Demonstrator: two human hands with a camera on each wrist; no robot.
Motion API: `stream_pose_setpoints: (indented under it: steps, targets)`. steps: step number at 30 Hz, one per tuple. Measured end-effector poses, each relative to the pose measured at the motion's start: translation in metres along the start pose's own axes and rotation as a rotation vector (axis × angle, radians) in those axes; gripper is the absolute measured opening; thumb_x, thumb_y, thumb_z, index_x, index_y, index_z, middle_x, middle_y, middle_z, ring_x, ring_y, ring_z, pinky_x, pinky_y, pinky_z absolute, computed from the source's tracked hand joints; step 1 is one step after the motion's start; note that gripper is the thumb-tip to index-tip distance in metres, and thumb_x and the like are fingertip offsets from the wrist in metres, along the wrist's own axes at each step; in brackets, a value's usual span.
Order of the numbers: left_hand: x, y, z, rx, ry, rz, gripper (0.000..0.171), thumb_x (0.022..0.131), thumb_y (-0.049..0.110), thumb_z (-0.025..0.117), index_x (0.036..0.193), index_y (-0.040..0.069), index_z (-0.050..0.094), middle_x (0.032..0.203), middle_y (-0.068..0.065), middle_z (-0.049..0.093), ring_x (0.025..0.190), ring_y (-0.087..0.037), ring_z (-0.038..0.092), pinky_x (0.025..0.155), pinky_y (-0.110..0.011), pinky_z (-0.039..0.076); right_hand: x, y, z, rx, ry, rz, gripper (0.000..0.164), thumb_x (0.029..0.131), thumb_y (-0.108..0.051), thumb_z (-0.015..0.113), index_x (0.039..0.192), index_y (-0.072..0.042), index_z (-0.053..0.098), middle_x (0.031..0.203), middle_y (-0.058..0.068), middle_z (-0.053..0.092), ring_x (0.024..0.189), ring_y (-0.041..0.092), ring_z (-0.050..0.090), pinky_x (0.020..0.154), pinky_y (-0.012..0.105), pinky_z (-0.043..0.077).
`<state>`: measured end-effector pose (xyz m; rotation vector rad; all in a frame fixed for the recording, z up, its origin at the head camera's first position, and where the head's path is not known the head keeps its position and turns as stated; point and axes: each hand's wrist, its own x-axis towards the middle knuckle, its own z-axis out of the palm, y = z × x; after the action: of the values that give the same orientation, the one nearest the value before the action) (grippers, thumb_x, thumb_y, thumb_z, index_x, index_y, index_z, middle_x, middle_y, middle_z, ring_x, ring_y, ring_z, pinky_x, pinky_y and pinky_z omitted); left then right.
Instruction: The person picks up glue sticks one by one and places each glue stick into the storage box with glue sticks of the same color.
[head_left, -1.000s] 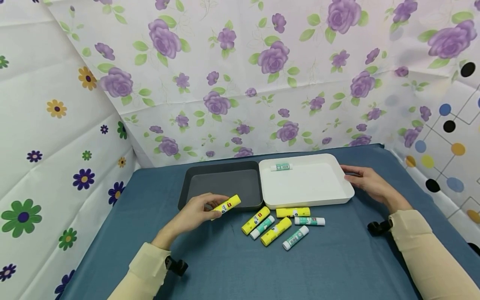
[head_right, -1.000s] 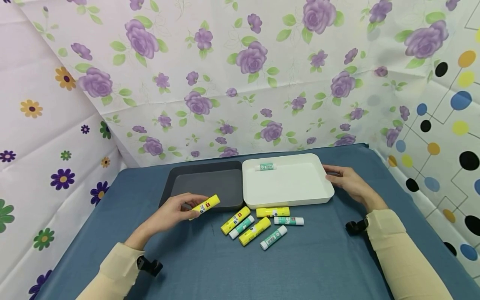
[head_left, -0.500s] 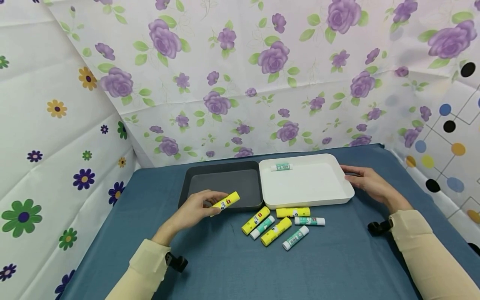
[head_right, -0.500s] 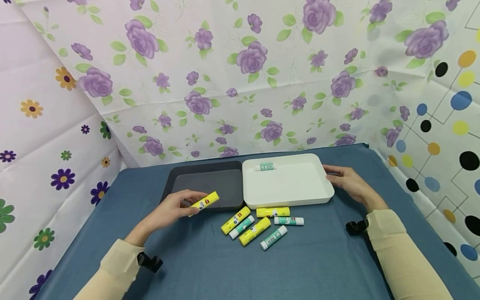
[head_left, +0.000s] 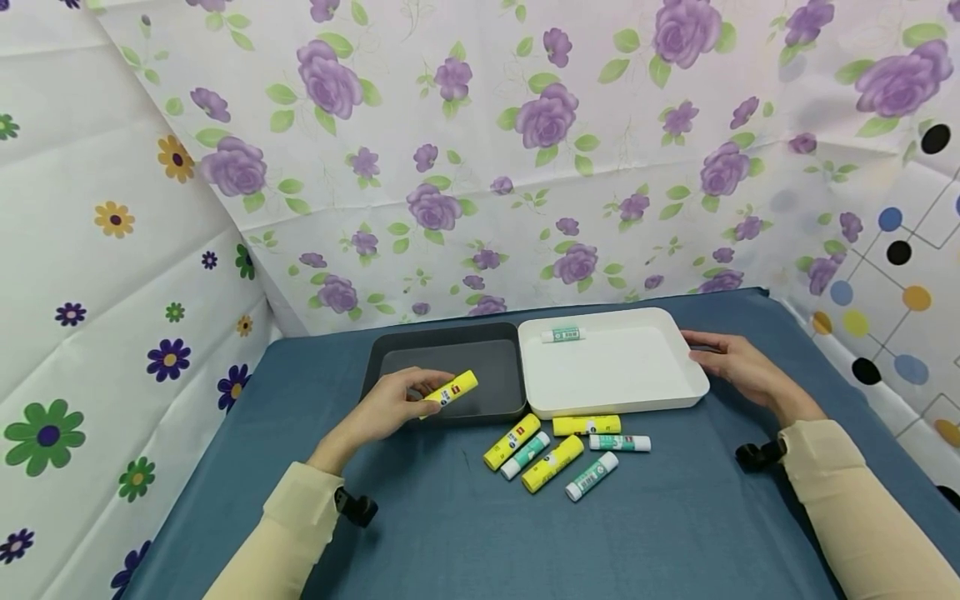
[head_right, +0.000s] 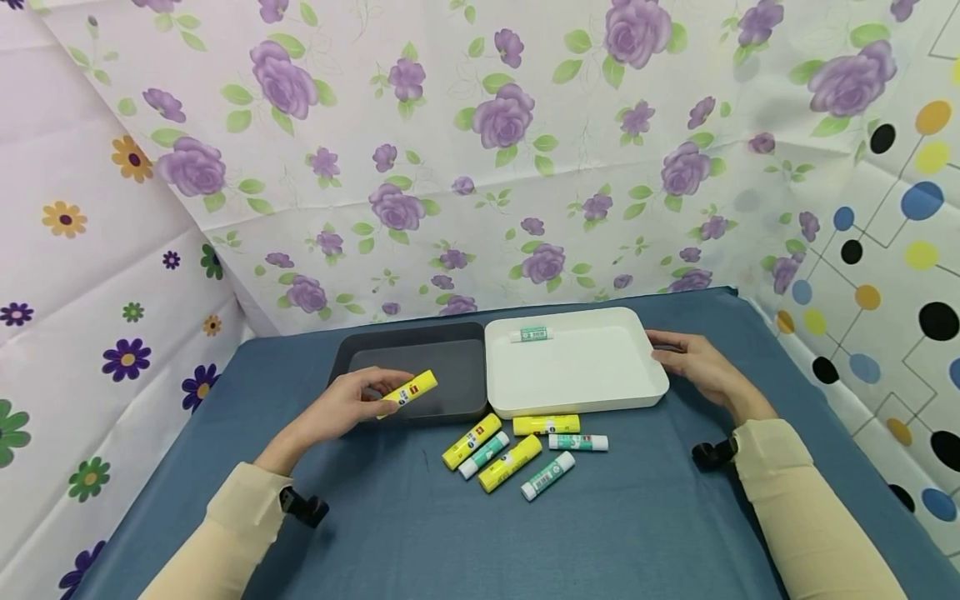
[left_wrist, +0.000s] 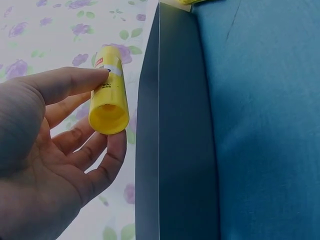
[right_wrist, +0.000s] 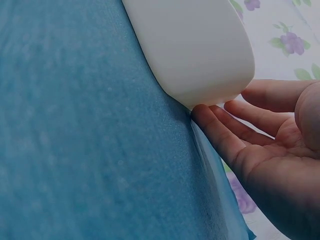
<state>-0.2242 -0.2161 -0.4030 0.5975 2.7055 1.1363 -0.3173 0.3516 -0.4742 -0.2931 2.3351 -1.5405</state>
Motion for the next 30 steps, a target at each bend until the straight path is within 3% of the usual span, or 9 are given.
stream_pose_setpoints:
  steps: [4,11,30]
  targets:
    - [0.005,-0.002,-0.003,0.008,0.002,0.011,0.042,0.099,0.013,0.073,0.140,0.013,0.067,0.119,-0.004,0.068,0.105,-0.020,0.063,0.092,-0.041,0.055,0.000,0.001,0.000,0.000,0.001,0.003,0.073,0.109,-0.036,0.057,0.165,-0.004,0.025,0.168,0.024,0.023,0.153,0.044,0.024,0.101,0.021,0.049]
    - [0.014,-0.005,-0.008,0.006,-0.011,0.026,0.042,0.099,0.012,0.072,0.141,0.012,0.066,0.123,-0.007,0.068,0.107,-0.022,0.064,0.093,-0.043,0.055,0.001,0.004,0.000,0.021,-0.004,-0.003,0.072,0.109,-0.033,0.057,0.165,-0.003,0.025,0.168,0.025,0.023,0.153,0.045,0.025,0.091,0.012,0.048]
    - [0.038,-0.003,-0.022,0.053,-0.033,-0.015,0.042,0.100,0.015,0.071,0.142,0.017,0.065,0.127,-0.007,0.066,0.111,-0.026,0.063,0.092,-0.046,0.055,0.002,0.002,0.000,0.028,-0.003,-0.002,0.072,0.109,-0.032,0.058,0.165,-0.003,0.024,0.168,0.025,0.022,0.153,0.045,0.025,0.089,0.010,0.047]
